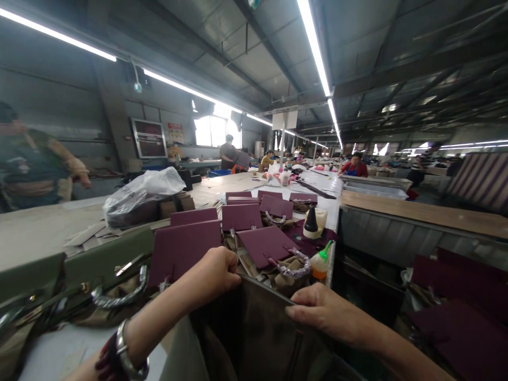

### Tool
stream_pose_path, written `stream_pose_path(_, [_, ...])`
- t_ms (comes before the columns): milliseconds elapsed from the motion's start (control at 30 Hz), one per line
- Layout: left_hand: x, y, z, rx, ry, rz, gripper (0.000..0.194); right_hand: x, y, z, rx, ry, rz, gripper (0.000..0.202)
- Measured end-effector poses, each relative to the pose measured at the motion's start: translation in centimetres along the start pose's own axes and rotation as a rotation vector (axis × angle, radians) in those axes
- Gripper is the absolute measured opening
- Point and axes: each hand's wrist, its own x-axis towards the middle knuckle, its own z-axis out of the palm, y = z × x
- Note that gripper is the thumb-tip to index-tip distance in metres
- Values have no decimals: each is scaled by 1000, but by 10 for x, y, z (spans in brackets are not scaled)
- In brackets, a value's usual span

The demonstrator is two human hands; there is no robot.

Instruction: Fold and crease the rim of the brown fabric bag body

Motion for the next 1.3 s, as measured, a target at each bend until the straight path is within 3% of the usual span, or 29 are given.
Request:
stream_pose_path(500, [-9,-4,-3,-43,40,26,7,20,-7,2,-186,-88,64,45])
stream_pose_path(833, [-18,-8,-7,-54,58,12,3,20,-24,11,139,-190,-115,32])
stream_pose_path(1100, [-24,-11,-11,-89,48,26,5,28,-28,14,76,-154,41,34])
stream_pose_path(1300, [-28,-11,-14,-95,53,27,5,32,-33,16,-10,-129,72,36])
